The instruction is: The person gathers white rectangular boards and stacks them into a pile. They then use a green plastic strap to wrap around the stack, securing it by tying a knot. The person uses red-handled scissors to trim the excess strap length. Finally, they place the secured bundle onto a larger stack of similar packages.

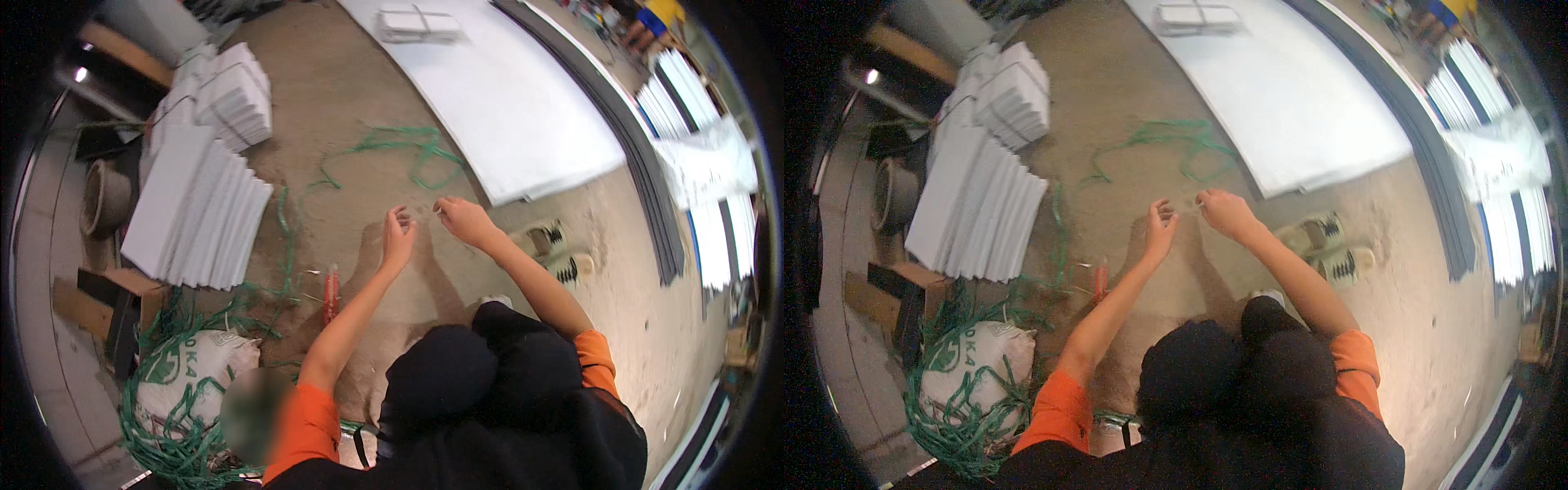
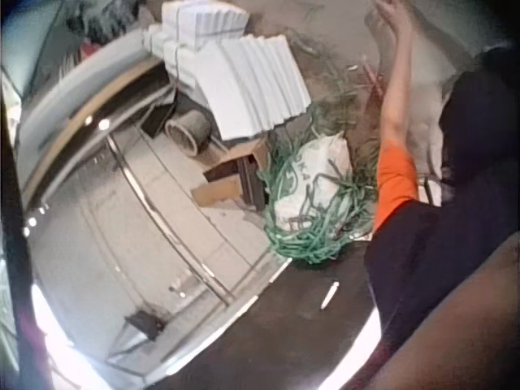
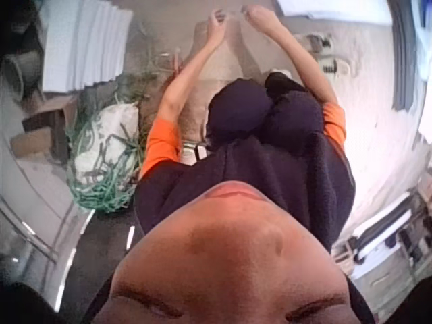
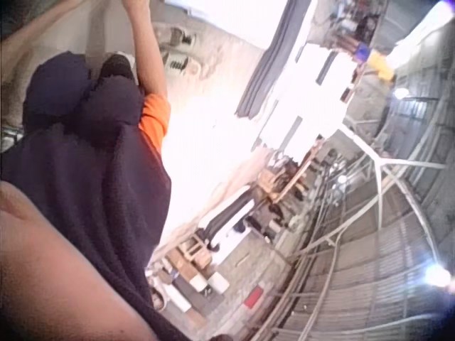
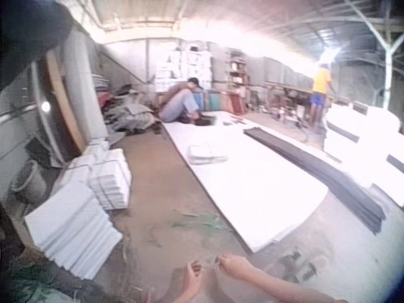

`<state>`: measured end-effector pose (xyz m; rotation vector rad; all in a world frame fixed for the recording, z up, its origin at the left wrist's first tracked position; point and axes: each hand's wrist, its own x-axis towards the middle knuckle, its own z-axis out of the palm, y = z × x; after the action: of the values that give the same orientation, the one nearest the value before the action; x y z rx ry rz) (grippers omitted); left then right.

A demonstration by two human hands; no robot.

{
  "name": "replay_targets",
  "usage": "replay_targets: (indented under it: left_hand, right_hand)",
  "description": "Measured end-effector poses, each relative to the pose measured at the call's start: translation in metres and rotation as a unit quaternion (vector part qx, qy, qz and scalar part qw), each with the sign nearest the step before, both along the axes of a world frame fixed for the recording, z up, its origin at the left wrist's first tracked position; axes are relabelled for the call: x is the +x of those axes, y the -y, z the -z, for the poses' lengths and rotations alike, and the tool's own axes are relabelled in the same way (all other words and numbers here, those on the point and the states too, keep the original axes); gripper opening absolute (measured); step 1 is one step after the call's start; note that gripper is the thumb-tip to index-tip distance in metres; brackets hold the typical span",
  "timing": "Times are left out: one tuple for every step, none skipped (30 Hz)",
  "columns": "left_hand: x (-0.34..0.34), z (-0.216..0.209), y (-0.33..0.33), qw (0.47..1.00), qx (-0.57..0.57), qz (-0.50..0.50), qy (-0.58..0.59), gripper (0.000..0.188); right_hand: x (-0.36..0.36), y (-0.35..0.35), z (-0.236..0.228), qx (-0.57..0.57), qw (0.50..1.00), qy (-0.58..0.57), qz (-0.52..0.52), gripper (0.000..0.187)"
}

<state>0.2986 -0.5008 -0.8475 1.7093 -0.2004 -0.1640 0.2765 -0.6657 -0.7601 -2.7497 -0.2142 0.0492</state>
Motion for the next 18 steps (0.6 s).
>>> replay_targets:
  left_hand:
    - [0.014, 0.003, -0.024, 0.999, 0.024, -0.039, 0.023, 0.040]
    - [0.020, 0.007, -0.047, 0.996, 0.049, -0.070, 0.034, 0.039]
    - [0.026, 0.012, -0.068, 0.991, 0.074, -0.103, 0.045, 0.038]
    - [0.031, 0.014, -0.087, 0.986, 0.097, -0.124, 0.049, 0.038]
    - [0.034, 0.015, -0.103, 0.981, 0.119, -0.145, 0.051, 0.037]
    - [0.038, 0.016, -0.117, 0.974, 0.142, -0.166, 0.052, 0.036]
    - [0.041, 0.014, -0.134, 0.961, 0.202, -0.175, 0.069, 0.036]
    - [0.042, 0.011, -0.146, 0.946, 0.260, -0.176, 0.080, 0.036]
    - [0.044, 0.010, -0.155, 0.928, 0.317, -0.175, 0.089, 0.036]
    - [0.045, 0.015, -0.171, 0.915, 0.343, -0.190, 0.089, 0.035]
    - [0.050, 0.021, -0.182, 0.904, 0.367, -0.200, 0.090, 0.034]
    - [0.056, 0.027, -0.190, 0.892, 0.390, -0.207, 0.092, 0.034]
    - [0.062, 0.031, -0.195, 0.891, 0.395, -0.211, 0.071, 0.034]
    - [0.070, 0.032, -0.197, 0.892, 0.396, -0.212, 0.052, 0.034]
    - [0.077, 0.034, -0.197, 0.892, 0.397, -0.212, 0.033, 0.035]
    - [0.081, 0.040, -0.196, 0.881, 0.414, -0.224, 0.037, 0.034]
    - [0.087, 0.045, -0.195, 0.869, 0.432, -0.235, 0.043, 0.034]
    - [0.091, 0.050, -0.193, 0.857, 0.450, -0.245, 0.049, 0.033]
  right_hand:
    - [0.022, -0.018, -0.001, -0.006, 0.999, -0.003, -0.037, 0.016]
    - [0.035, -0.035, 0.003, -0.012, 0.998, -0.017, -0.067, 0.017]
    - [0.051, -0.049, 0.003, -0.018, 0.996, -0.033, -0.075, 0.017]
    - [0.072, -0.061, 0.004, -0.025, 0.995, -0.050, -0.087, 0.017]
    - [0.091, -0.070, 0.008, -0.033, 0.992, -0.067, -0.099, 0.017]
    - [0.109, -0.075, 0.024, -0.016, 0.992, -0.053, -0.109, 0.018]
    - [0.127, -0.082, 0.038, 0.001, 0.993, -0.050, -0.111, 0.019]
    - [0.140, -0.086, 0.050, 0.015, 0.993, -0.052, -0.107, 0.019]
    - [0.155, -0.089, 0.061, 0.029, 0.993, -0.054, -0.101, 0.020]
    - [0.167, -0.102, 0.069, 0.042, 0.992, -0.052, -0.107, 0.021]
    - [0.177, -0.111, 0.075, 0.053, 0.992, -0.050, -0.107, 0.022]
    - [0.186, -0.119, 0.081, 0.064, 0.991, -0.049, -0.104, 0.023]
    - [0.193, -0.125, 0.092, 0.068, 0.990, -0.019, -0.123, 0.023]
    - [0.199, -0.128, 0.102, 0.072, 0.988, 0.010, -0.139, 0.024]
    - [0.205, -0.130, 0.112, 0.075, 0.985, 0.039, -0.152, 0.025]
    - [0.210, -0.135, 0.120, 0.070, 0.980, 0.035, -0.181, 0.027]
    - [0.215, -0.142, 0.122, 0.067, 0.975, 0.032, -0.208, 0.030]
    - [0.219, -0.150, 0.123, 0.065, 0.969, 0.029, -0.235, 0.032]
